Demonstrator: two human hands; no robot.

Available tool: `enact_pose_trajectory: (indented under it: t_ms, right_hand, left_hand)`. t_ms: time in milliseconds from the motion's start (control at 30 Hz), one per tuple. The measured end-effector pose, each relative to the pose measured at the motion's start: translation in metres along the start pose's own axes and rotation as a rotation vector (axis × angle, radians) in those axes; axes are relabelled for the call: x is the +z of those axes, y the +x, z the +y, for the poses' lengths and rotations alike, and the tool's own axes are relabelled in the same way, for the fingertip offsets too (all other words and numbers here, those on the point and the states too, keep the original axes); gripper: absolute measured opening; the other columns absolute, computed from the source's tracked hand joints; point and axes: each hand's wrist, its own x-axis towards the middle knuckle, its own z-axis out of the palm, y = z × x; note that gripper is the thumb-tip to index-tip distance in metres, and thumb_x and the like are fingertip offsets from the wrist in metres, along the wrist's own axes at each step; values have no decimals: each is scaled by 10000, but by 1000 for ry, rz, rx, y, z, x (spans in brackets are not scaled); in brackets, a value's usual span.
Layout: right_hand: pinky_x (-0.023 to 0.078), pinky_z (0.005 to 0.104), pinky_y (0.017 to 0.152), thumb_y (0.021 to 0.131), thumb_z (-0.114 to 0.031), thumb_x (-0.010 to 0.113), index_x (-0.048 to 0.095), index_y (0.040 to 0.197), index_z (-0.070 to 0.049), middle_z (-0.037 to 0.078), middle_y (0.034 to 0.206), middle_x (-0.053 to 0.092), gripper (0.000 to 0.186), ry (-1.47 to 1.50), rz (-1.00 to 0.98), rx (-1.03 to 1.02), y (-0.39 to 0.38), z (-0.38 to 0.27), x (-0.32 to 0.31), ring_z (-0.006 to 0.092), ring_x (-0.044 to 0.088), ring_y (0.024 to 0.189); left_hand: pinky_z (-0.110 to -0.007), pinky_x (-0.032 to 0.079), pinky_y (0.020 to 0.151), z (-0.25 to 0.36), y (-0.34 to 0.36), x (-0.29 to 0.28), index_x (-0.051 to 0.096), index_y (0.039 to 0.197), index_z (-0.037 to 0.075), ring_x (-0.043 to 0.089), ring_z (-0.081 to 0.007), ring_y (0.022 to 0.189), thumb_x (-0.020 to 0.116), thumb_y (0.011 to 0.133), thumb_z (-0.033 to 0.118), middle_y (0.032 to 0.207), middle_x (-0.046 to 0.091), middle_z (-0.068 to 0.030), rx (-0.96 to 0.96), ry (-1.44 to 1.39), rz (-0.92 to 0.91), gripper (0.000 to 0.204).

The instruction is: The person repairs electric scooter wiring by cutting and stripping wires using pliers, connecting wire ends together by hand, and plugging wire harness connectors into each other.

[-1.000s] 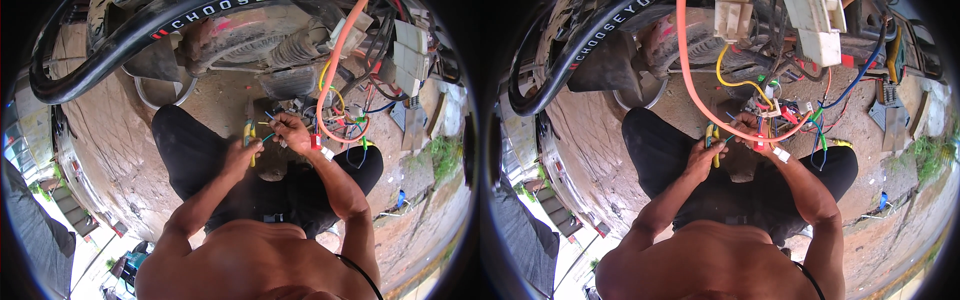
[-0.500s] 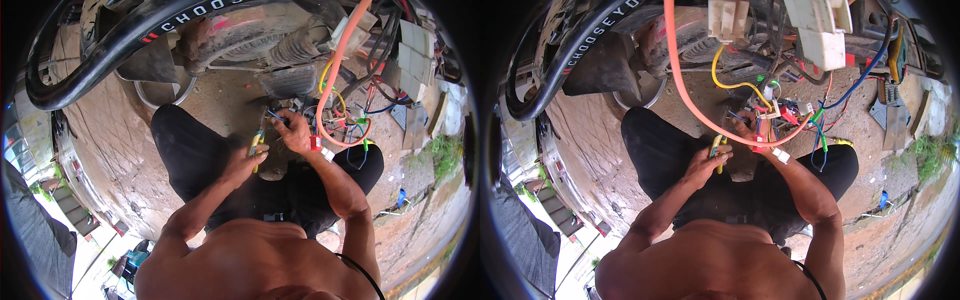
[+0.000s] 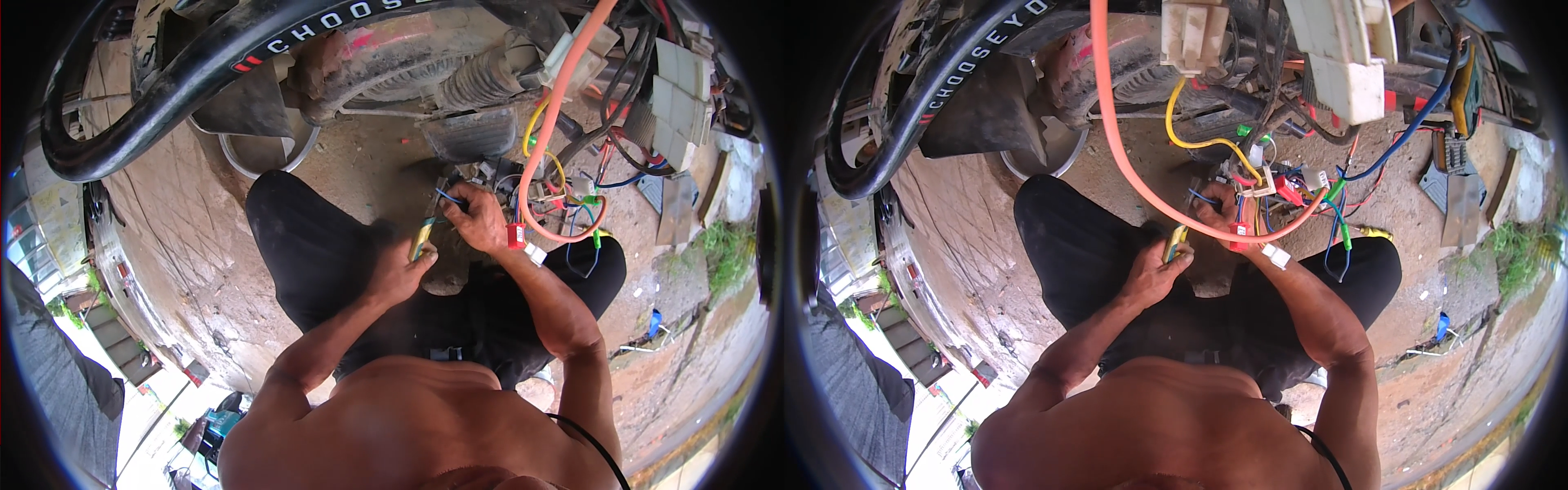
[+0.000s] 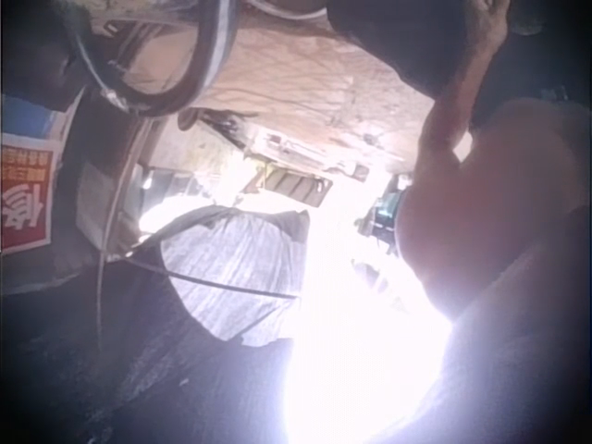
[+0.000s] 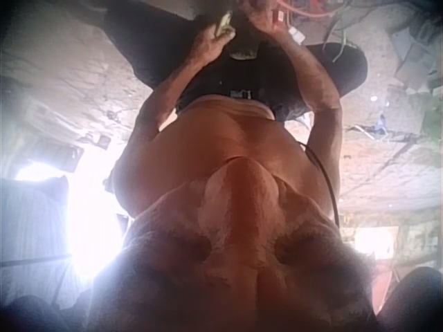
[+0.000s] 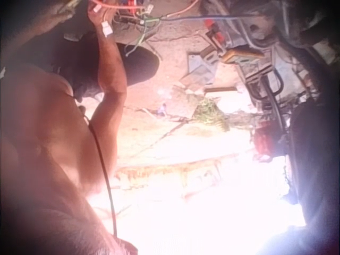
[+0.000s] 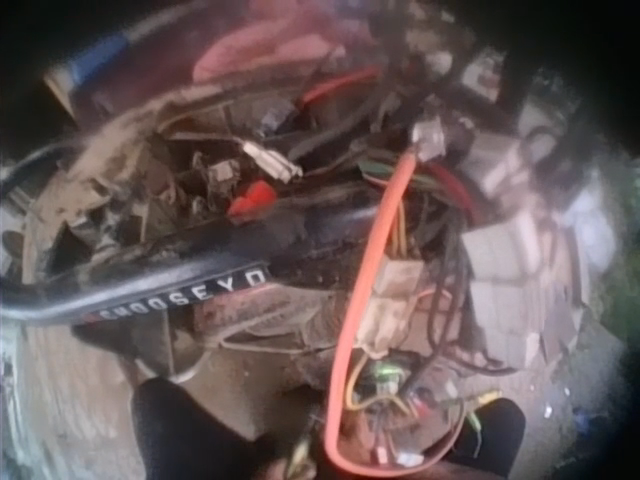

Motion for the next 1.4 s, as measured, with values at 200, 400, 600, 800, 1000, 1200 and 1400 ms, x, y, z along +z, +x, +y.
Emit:
enact_pose_trajectory:
  t_ms: [200,400,600,800,1000,1200,1400]
  right_hand:
    - [473,418,640,922,-184,647,652,928,-10,182,719,593,173,-43,-80,-15,-2,4,-3,338,577,643]
    - [463,409,631,924,-177,637,643,934,-18,164,708,599,160,-36,-39,-72,-2,20,9,313,551,630]
    - [430,473,659,901,-188,610,630,854,-52,106,762,588,145,-11,23,-146,-1,46,17,305,561,714]
    - [442,336,622,923,-152,613,617,846,0,40,753,579,171,181,-95,-123,5,39,13,119,528,719]
    - [476,260,701,982,-102,628,702,1010,-12,27,906,690,120,340,-173,-20,16,98,36,122,606,788]
    - [526,427,714,953,-310,624,683,952,-22,146,925,707,294,370,-191,97,22,79,29,265,675,824]
    - [493,284,739,970,-127,621,657,958,-17,9,889,653,116,-66,-131,-300,14,96,29,101,587,832]
  left_hand:
    - [-396,519,728,11,-2,-5,662,1041,-8,642,-295,780,743,934,239,906,666,-161,61,302,87,282]
    - [-426,525,726,11,5,-9,635,997,-25,657,-330,792,759,918,229,884,665,-181,122,416,65,293]
    - [-324,517,608,7,9,-20,649,940,31,615,-137,652,721,965,216,732,653,-53,-190,-4,-105,200]
    - [-322,570,641,10,4,-34,661,1059,22,688,-170,749,680,997,217,926,718,-74,-358,-406,-258,205]
    - [-487,592,908,6,8,-48,477,1440,54,687,-362,1104,608,1040,316,1389,604,-226,-354,-1019,-620,496]
    - [-479,588,888,-1,4,-35,523,1400,71,670,-371,1136,649,1014,331,1408,590,-229,-275,-1174,-583,482]
    - [-465,585,873,18,5,-31,543,1361,60,679,-336,1119,614,1036,277,1354,634,-207,-322,-1100,-501,397]
